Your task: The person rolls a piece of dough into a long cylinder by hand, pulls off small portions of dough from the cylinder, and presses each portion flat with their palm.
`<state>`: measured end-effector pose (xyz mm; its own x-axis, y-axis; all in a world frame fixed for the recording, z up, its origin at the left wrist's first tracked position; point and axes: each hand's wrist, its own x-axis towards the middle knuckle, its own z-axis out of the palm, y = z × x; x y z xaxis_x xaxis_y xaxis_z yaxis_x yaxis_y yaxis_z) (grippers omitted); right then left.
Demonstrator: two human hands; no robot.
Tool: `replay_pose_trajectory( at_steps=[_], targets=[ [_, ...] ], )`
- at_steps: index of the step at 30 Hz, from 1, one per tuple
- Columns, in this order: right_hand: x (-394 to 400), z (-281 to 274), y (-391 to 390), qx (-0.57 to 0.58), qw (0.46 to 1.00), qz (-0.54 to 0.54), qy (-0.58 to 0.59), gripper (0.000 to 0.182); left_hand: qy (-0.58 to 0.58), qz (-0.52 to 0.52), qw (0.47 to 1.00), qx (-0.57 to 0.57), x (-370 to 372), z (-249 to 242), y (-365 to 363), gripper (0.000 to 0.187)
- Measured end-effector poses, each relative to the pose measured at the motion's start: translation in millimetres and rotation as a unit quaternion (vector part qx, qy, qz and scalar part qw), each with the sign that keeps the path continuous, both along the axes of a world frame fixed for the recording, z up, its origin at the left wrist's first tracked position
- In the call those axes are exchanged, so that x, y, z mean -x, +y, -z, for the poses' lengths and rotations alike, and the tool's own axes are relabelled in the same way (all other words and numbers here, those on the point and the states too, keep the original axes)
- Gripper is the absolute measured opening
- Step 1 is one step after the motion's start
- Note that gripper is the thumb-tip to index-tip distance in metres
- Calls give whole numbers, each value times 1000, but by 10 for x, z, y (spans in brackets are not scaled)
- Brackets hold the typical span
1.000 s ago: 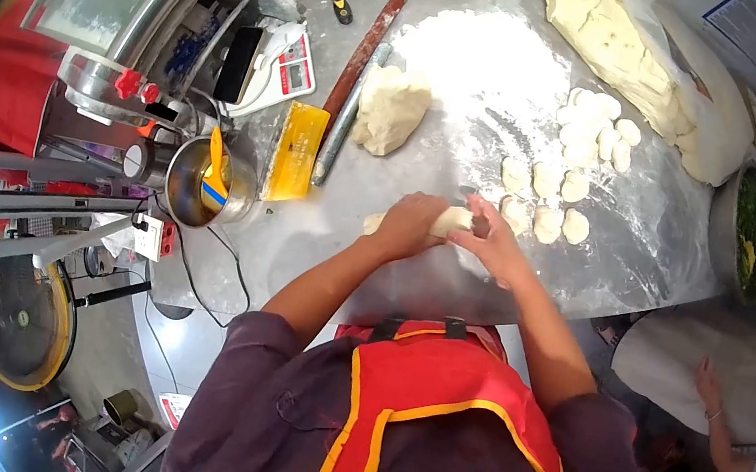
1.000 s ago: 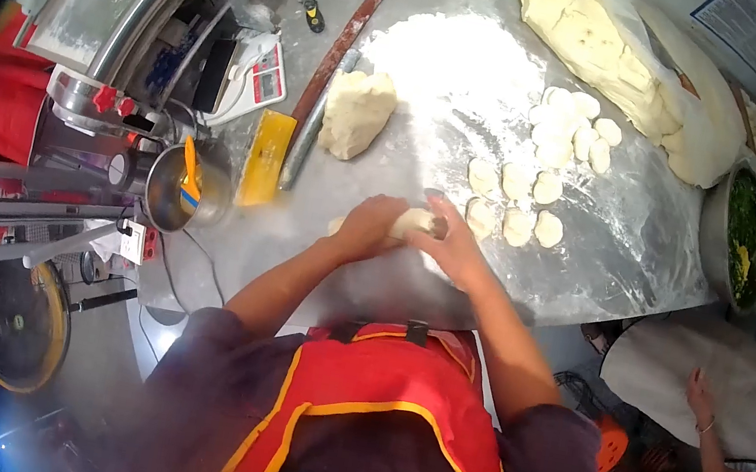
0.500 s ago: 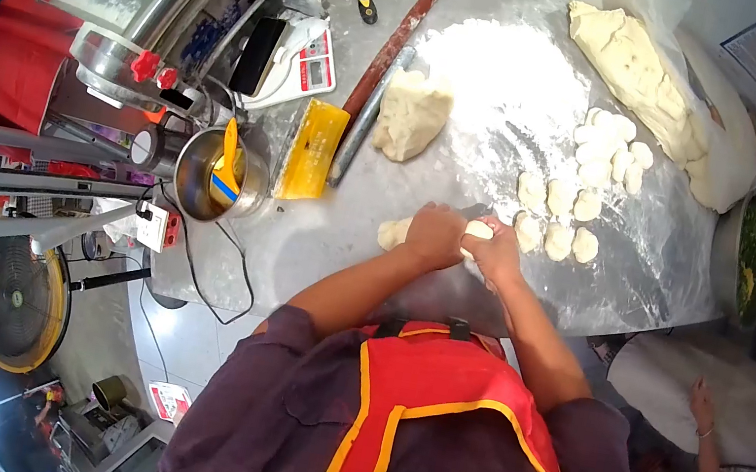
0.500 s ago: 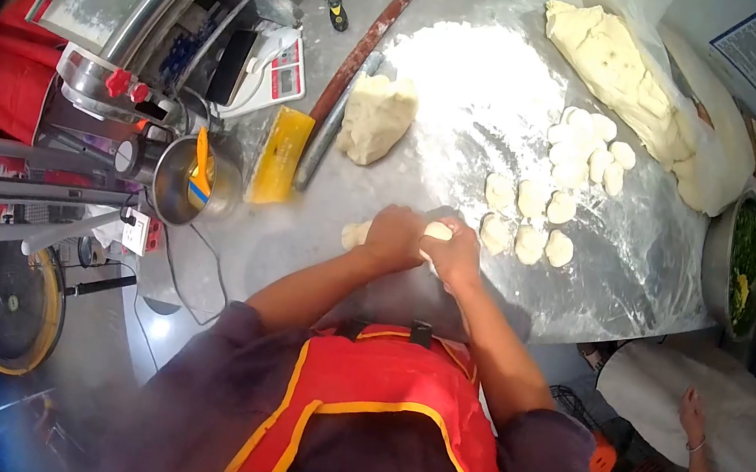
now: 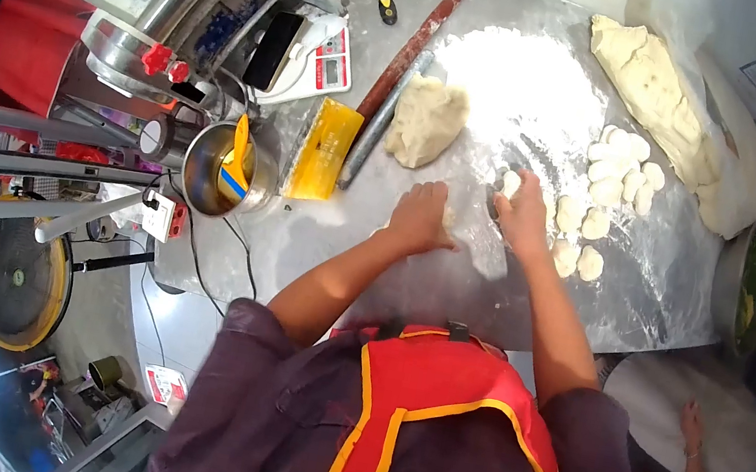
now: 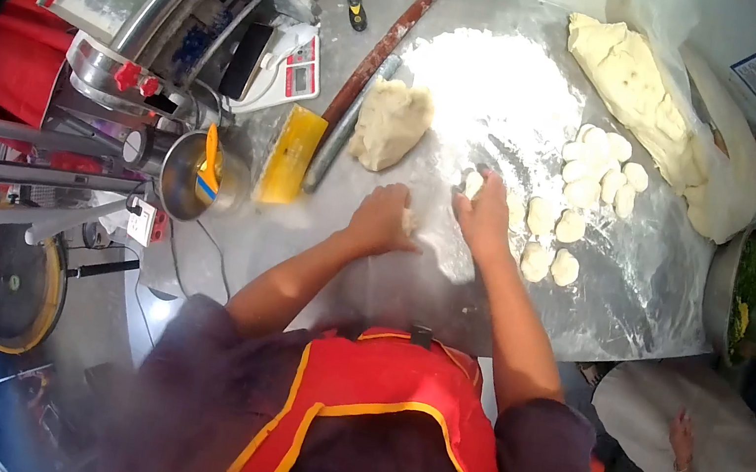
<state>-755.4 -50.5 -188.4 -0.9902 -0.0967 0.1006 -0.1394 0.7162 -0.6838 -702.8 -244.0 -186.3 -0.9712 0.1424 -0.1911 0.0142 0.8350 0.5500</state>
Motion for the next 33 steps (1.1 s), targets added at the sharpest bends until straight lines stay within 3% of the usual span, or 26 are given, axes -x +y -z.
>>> replay_pose_trajectory(
  at_steps=[3, 7, 10, 11, 14, 15, 18, 24, 27, 33],
  targets=[
    [70, 83, -67, -157, 984, -54, -64, 45, -4, 14, 1000, -1, -129, -68, -106, 81],
    [1, -107, -104, -224, 966, -71, 106, 51, 81, -37, 996, 13, -331, 42, -187, 67],
    [-256, -250, -164, 15, 990, -133, -33, 55, 116, -30, 993, -19, -394, 226, -146, 53],
    [-319, -293, -202, 76, 975, -127, -164, 54, 133, -5, 990, -53, -371, 278, -156, 49],
    [-457, -53, -155, 263, 894, -127, -340, 51, 137, 54, 983, -106, -332, 338, -90, 47],
    [-459, -132, -160, 263, 868, -121, -403, 45, 131, 72, 982, -114, -322, 295, -62, 47],
    [-556, -119, -219, 301, 878, -111, -356, 44, 117, 45, 987, -101, -355, 148, -1, 39],
    [-694, 64, -309, 214, 931, -21, -294, 39, 125, 43, 990, -39, -341, 202, 94, 28],
    [-703, 19, -338, 175, 942, 11, -288, 23, 78, 57, 995, 1, -325, 96, 156, 16],
    [-820, -97, -264, 299, 879, 35, -369, 22, 50, 107, 989, 90, -317, 91, 184, 9]
  ],
)
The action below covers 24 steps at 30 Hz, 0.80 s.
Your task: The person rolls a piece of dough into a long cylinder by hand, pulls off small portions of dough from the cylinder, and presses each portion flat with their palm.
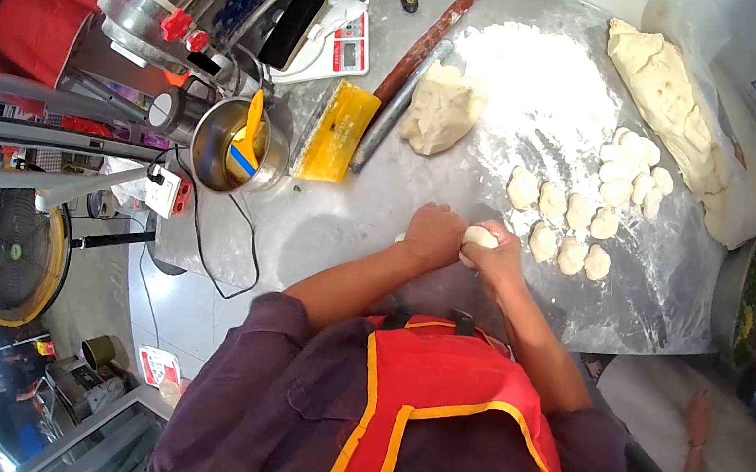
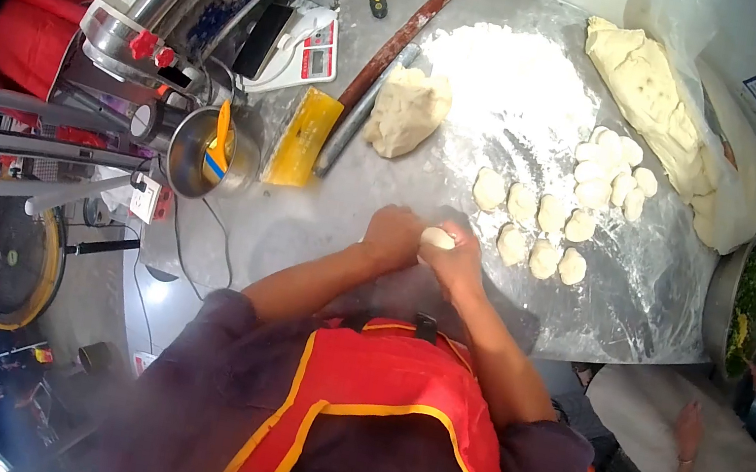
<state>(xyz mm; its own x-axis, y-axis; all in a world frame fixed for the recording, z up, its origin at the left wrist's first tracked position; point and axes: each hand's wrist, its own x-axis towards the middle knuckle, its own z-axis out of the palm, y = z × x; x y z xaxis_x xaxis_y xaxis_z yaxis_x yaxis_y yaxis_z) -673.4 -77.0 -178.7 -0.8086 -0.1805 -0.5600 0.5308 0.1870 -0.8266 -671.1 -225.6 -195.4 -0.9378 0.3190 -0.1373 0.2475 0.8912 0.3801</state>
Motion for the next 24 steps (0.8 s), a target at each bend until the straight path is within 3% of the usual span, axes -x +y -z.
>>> replay_pose_trajectory(
  at_steps=[3, 6, 9, 10, 11, 13, 14, 16, 19, 20, 23, 24],
  targets=[
    [-90, -209, 81, 73, 997, -1, 2, 14, -62, -15, 997, 41, 64, -65, 14, 16],
    [-106, -509, 203, 172, 984, 25, 28, 23, -85, -31, 995, 45, 146, -45, -109, 25],
    [77, -773, 308, 74, 996, 24, 47, 40, -57, -101, 990, -76, 139, -26, -304, 48],
    [161, -610, 374, -20, 997, -24, 72, 51, -123, -95, 984, -90, 157, -64, -318, 74],
    [164, -341, 392, -132, 977, -52, 162, 50, -93, -76, 987, -111, 141, 19, -334, 83],
    [184, 32, 337, -344, 873, -103, 331, 49, -29, -38, 987, -151, 90, 192, -378, 103],
    [176, 83, 340, -350, 888, -120, 272, 49, -44, -81, 979, -183, 38, 212, -402, 106],
    [259, -36, 271, -437, 851, -188, 222, 50, -71, -169, 952, -245, -32, 34, -448, 111],
    [249, -153, 267, -480, 824, -211, 216, 50, 76, -218, 963, -142, -210, -99, -420, 98],
    [264, -195, 274, -482, 821, -203, 228, 50, 53, -224, 966, -120, -257, -90, -405, 92],
    [251, -404, 217, -381, 813, -164, 408, 53, 7, -212, 972, -96, -394, 74, -394, 75],
    [248, -399, 166, -306, 866, -171, 356, 55, 16, -184, 976, -115, -360, 95, -408, 69]
  ],
)
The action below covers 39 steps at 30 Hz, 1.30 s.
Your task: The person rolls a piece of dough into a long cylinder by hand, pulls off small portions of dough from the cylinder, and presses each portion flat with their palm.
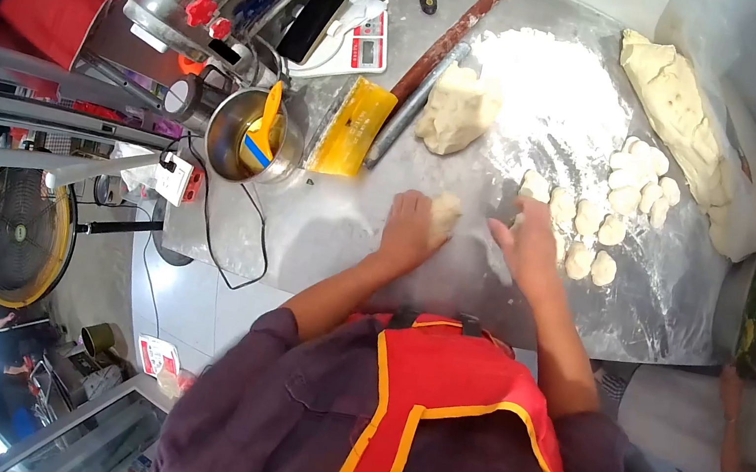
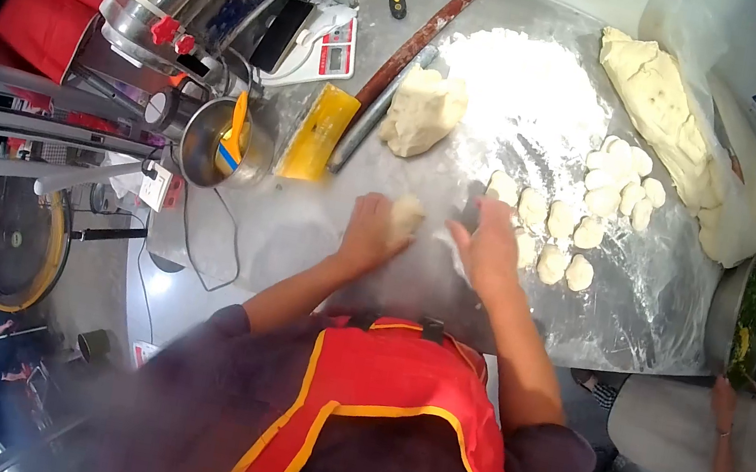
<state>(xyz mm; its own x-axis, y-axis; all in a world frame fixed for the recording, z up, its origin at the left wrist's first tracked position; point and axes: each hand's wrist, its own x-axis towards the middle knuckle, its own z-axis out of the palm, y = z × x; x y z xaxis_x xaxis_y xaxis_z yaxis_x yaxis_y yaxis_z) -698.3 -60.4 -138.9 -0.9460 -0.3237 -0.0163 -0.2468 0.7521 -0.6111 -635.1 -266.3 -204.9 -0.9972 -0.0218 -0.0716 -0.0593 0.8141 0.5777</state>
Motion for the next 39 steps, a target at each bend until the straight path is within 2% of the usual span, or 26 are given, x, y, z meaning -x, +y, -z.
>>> replay_pose_trajectory(
  at_steps=[1, 2, 4, 5, 6, 10, 13, 18, 21, 27, 30, 33, 36, 39],
  targets=[
    [18, 11, -72, 69, 995, -8, -78, 58, 16, 27, 999, -17, 39, 16, -7, 63],
    [47, 24, -116, 138, 978, -16, -153, 60, -19, 55, 996, -69, 73, 23, -12, 61],
    [101, 91, -157, 191, 945, -47, -263, 63, -88, 107, 976, -169, 164, -235, -34, 55],
    [106, 117, -187, 218, 921, -63, -317, 64, -80, 112, 976, -170, 180, -229, -29, 55],
    [104, 93, -229, 255, 885, -40, -388, 52, -72, 117, 976, -171, 206, -219, 8, 55],
    [64, 163, -260, 277, 891, -22, -360, 43, -84, 105, 979, -155, 217, -297, 63, 55],
    [5, 165, -267, 257, 902, 1, -347, 36, -94, 83, 988, -87, 220, -315, 160, 52],
    [-54, 245, -266, 275, 899, 42, -339, 34, -32, 82, 995, -36, 227, -213, 237, 41],
    [-64, 289, -291, 163, 961, 19, -225, 37, -10, 74, 997, -9, 236, -233, 269, 32],
    [-68, 200, -314, 139, 968, 46, -203, 38, 11, 71, 997, 21, 288, -234, 335, 11],
    [-67, 329, -281, 178, 952, 70, -237, 35, 7, 86, 995, 42, 327, -189, 349, 9],
    [-62, 342, -281, 276, 879, 138, -363, 30, -23, 105, 992, 72, 362, -162, 347, 10],
    [-79, 298, -300, 348, 843, 173, -372, 21, -65, 124, 985, 98, 408, -222, 333, 10],
    [-65, 38, -232, 361, 823, 151, -413, 24, -85, 120, 981, 129, 473, -239, 321, 11]
  ],
)
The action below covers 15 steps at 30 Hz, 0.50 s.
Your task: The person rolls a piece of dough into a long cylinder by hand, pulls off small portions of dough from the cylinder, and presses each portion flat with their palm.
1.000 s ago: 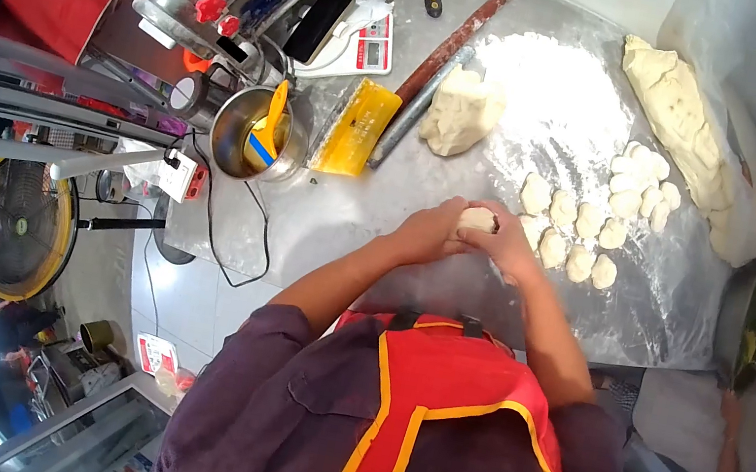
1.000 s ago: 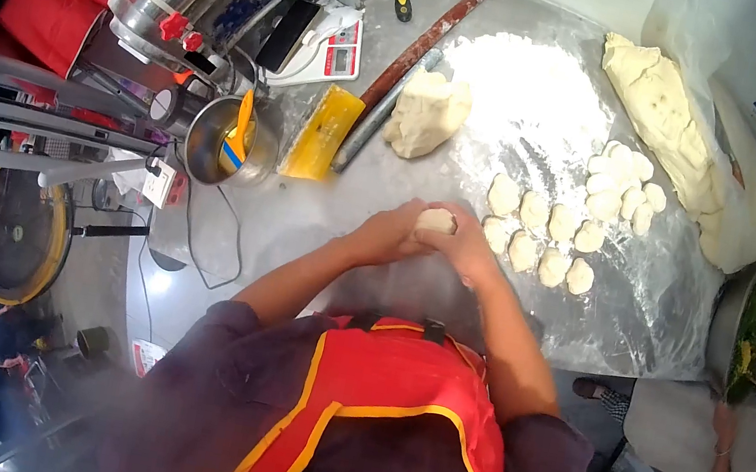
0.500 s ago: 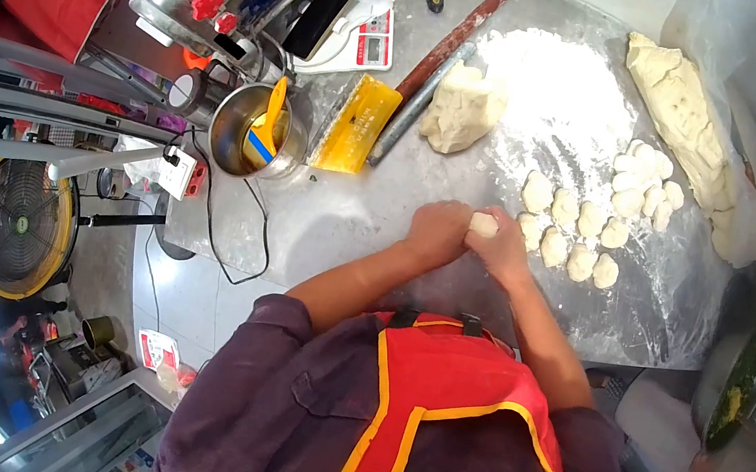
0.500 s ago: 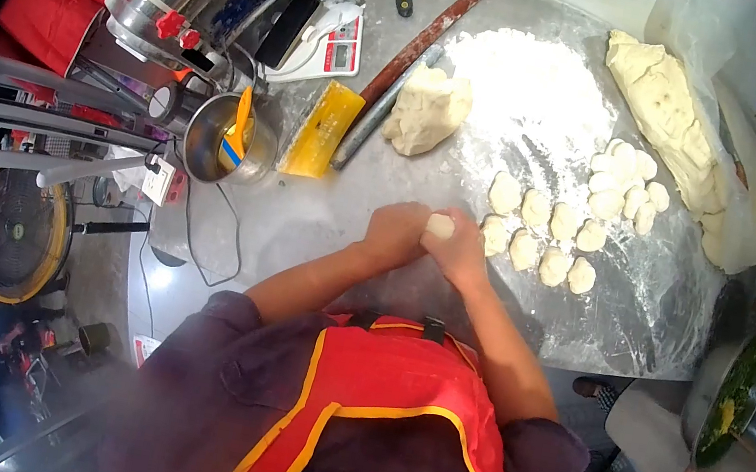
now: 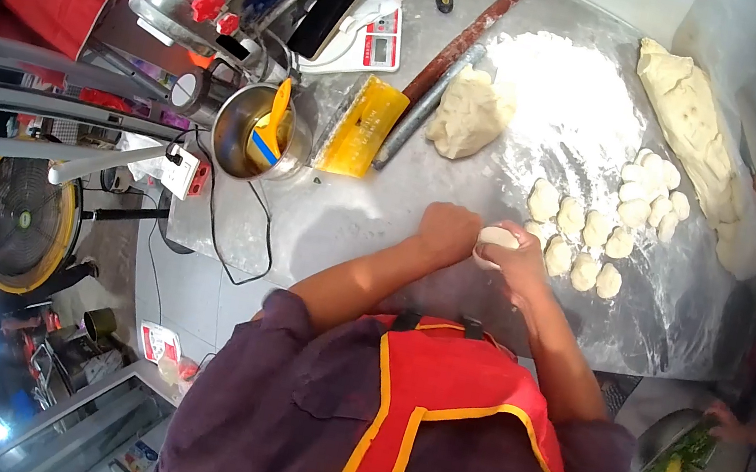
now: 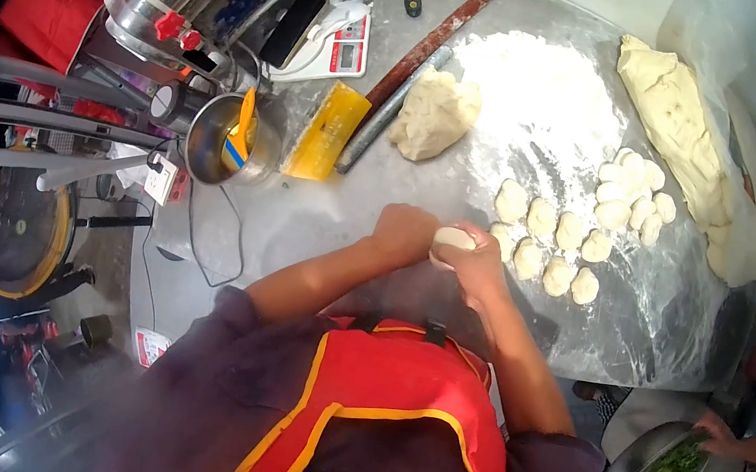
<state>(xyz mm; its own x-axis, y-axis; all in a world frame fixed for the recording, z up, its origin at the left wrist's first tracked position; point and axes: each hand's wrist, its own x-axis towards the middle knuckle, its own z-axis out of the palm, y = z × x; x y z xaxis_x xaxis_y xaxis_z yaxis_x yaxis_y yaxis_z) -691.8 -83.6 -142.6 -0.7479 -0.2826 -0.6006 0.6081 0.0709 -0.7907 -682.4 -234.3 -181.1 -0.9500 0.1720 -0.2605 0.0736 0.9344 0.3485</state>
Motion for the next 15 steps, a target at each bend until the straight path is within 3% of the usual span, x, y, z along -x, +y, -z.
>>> replay_pose_trajectory(
  at_steps=[4, 7, 9, 10, 13, 15],
  targets=[
    [156, -190, 112, 57, 998, -25, -10, 29, -22, -19, 999, 17, 135, 137, -221, 21],
    [515, -319, 119, 17, 997, -61, 45, 38, -53, -111, 989, -86, 130, -4, -475, 50],
    [770, -193, 67, -170, 959, -130, 185, 45, 0, -113, 986, -123, 62, 131, -467, 70],
    [847, -79, 20, -292, 902, -160, 276, 48, 28, -115, 983, -139, 37, 201, -473, 81],
    [1047, 239, -154, -388, 855, -185, 291, 49, 148, -111, 962, -203, -43, 276, -521, 84],
    [1130, 275, -213, -420, 832, -237, 276, 51, 117, -117, 981, -99, -111, 24, -519, 85]
  ],
)
